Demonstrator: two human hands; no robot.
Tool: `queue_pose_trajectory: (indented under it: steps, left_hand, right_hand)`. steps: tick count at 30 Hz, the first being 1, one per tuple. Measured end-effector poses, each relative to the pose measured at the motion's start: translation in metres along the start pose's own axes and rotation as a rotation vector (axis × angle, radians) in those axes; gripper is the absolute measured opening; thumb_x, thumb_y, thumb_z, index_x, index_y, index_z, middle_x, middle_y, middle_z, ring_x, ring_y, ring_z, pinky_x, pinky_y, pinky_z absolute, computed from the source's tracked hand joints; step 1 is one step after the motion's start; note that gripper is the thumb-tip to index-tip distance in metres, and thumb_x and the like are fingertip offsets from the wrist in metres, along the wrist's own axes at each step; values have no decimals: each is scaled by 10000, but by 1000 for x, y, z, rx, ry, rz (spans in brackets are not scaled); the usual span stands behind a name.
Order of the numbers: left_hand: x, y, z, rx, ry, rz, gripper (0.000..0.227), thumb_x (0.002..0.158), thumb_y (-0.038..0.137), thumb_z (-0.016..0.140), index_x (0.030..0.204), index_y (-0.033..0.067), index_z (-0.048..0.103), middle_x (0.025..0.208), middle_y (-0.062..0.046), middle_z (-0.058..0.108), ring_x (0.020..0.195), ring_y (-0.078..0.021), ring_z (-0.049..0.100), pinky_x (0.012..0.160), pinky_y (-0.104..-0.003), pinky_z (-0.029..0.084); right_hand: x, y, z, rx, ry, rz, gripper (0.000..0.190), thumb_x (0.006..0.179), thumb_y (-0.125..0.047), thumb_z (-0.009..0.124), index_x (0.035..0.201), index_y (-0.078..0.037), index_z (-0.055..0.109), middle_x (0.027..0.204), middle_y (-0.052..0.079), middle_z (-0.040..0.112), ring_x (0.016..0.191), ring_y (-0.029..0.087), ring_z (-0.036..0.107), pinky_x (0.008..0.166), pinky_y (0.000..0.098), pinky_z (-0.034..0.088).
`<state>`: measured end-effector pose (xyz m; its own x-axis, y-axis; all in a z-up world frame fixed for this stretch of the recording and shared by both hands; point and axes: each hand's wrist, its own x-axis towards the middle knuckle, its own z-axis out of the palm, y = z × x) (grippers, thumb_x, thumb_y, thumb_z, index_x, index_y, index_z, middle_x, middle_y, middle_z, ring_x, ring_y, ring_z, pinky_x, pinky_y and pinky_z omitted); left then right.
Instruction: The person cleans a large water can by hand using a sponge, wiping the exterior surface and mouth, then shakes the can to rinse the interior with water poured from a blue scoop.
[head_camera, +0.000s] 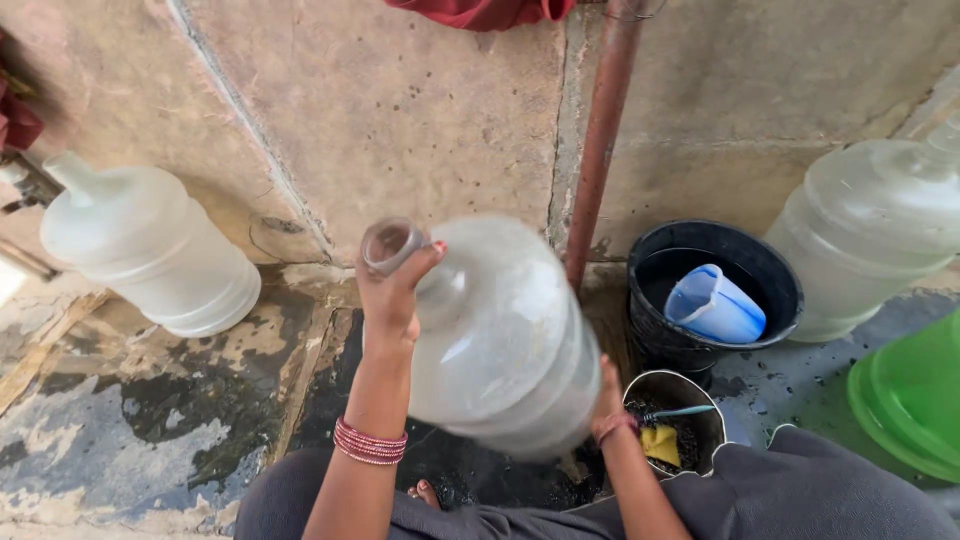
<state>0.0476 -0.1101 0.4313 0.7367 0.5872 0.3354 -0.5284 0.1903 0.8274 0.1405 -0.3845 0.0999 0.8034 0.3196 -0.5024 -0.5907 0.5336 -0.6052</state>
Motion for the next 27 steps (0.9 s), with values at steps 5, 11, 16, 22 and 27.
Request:
queue_pose_trajectory:
  steps: [5, 11, 16, 22, 27]
  left_hand:
    - [2, 26, -38, -56, -130, 91, 502, 755, -63, 816, 1203, 63, 626, 1077, -87, 668, 1021, -229, 672, 915, -370, 550]
    - [-7, 87, -58, -276, -370, 298, 407, 875, 5, 684, 1273, 74, 634, 1141, -95, 703, 1081, -230, 698, 1100, -428, 559]
    - [4, -19, -58, -45, 86, 41, 391, 762, -43, 760, 1121, 65, 647, 1043, -84, 680, 961, -227, 691, 931, -386, 572]
    - [6, 10, -71, -132, -165, 116, 409, 766, -1, 774, 1148, 10, 630, 1025, -131, 667, 1008, -244, 666, 978, -397, 530]
    - [3, 132, -49, -256, -618, 321, 577, 762, 174, 859, 1270, 76, 603, 1271, -108, 669, 1363, -231, 585, 1267, -417, 406]
  right_hand:
    - [-1, 5, 15, -36, -82, -42, 873, 871, -699, 489, 1538, -137, 444, 1533, 102, 510, 1408, 336, 471, 1151, 536, 392]
    - [-17, -52, 49, -83, -243, -561, 961, 894, -740, 463, 1589, -92, 318, 1610, 169, 388, 1448, 341, 405, 1166, 529, 351]
    - [17, 36, -16, -116, 39, -68, 902, 882, -736, 327, 1598, -190, 269, 1653, 91, 343, 1501, 308, 361, 1213, 533, 304]
    - [22, 36, -24, 39, -48, -2, 1098, 822, -861, 329, 1569, -57, 371, 1595, 194, 437, 1461, 389, 405, 1183, 582, 303]
    - [18, -68, -26, 54, -244, -116, 1328, 745, -1043, 287, 1421, 97, 383, 1529, 298, 453, 1400, 462, 433, 1181, 632, 269]
